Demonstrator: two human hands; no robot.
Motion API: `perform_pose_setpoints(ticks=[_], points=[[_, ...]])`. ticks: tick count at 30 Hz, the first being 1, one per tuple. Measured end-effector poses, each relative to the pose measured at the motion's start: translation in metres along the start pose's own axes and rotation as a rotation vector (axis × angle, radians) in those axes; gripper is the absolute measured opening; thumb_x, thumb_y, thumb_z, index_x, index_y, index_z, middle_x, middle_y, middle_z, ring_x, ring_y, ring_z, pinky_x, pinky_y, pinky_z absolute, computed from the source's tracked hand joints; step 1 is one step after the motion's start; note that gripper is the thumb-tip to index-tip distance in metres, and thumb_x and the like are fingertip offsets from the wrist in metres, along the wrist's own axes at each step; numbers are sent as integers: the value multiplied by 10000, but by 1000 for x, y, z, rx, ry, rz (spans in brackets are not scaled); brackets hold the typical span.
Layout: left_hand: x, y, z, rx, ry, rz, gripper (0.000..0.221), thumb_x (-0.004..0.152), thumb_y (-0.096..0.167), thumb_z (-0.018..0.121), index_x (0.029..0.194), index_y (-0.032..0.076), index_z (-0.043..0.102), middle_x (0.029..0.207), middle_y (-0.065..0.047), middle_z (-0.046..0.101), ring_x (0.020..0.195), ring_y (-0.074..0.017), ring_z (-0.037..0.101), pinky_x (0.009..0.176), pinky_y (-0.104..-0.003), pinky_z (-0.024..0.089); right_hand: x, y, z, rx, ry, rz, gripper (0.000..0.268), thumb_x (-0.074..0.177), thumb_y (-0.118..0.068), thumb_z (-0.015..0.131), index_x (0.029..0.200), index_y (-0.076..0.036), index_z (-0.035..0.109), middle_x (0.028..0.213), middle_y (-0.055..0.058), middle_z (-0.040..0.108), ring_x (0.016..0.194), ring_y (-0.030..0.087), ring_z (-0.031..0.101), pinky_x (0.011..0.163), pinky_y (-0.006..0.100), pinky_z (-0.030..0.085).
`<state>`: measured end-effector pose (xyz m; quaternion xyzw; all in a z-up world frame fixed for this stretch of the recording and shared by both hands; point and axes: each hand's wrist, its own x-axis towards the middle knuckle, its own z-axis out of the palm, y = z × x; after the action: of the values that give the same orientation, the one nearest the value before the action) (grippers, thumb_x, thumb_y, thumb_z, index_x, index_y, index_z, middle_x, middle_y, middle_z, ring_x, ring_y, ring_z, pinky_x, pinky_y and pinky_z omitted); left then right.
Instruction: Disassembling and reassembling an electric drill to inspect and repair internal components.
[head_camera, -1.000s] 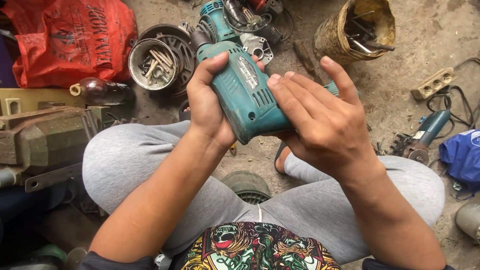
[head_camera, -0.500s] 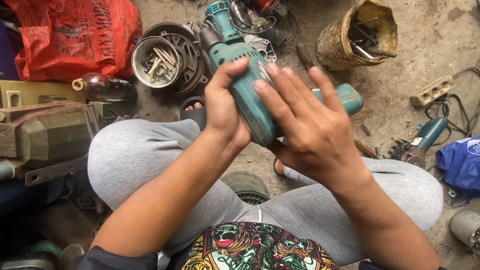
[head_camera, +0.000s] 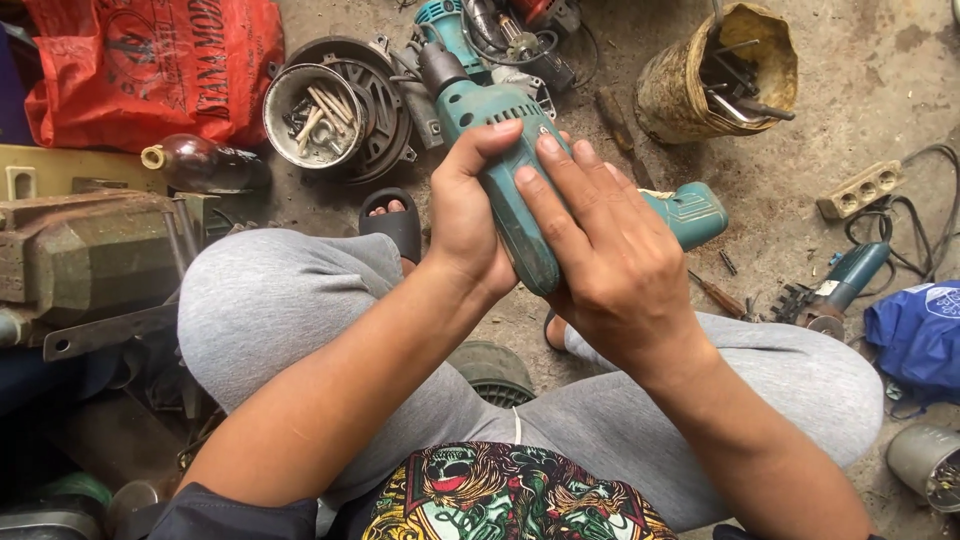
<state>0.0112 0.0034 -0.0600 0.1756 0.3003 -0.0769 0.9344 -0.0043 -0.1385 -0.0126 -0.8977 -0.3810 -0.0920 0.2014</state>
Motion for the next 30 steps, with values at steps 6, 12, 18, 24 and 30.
perform_pose_setpoints(ticks=[6, 12, 18, 24, 30], points=[[1, 3, -1, -7, -23, -5, 409, 848, 218, 633, 1122, -82, 585, 988, -196, 674, 849, -230, 652, 833, -337, 534, 0, -6, 5, -69, 28, 26, 495, 941, -118, 763, 1390, 34, 623, 1485, 244, 570, 1311, 458, 663, 1116, 541, 564], [0, 15, 6, 63, 15, 36, 459, 799, 169, 619, 1192, -61, 561, 1062, -203, 661, 893, -260, 634, 894, -379, 509, 5, 23, -17, 133, -112, -4, 889, 772, -45, 840, 1529, 11, 378, 1589, 255, 475, 1491, 375, 503, 1303, 465, 384], [-12, 36, 24, 241, -241, -65, 727, 709, 216, 616, 1353, -99, 495, 1199, -246, 611, 1068, -319, 623, 941, -521, 521, -3, 51, -38, 117, -341, 32, 764, 618, -404, 842, 1241, -28, 611, 1087, 108, 760, 896, 279, 714, 1137, 468, 447], [-16, 36, 23, 339, -448, -155, 696, 704, 75, 613, 1370, -82, 481, 1284, -264, 624, 1146, -359, 644, 958, -497, 565, -7, 46, -24, 414, -664, 305, 644, 528, -459, 959, 863, -8, 645, 818, 142, 758, 642, 295, 710, 609, 413, 581], [-10, 34, 20, 377, -461, -148, 681, 698, 118, 639, 1338, -84, 522, 1250, -241, 642, 1141, -350, 654, 976, -523, 556, 3, 34, -23, 474, -604, 350, 620, 542, -535, 910, 801, 0, 733, 731, 117, 779, 506, 276, 700, 559, 381, 563]])
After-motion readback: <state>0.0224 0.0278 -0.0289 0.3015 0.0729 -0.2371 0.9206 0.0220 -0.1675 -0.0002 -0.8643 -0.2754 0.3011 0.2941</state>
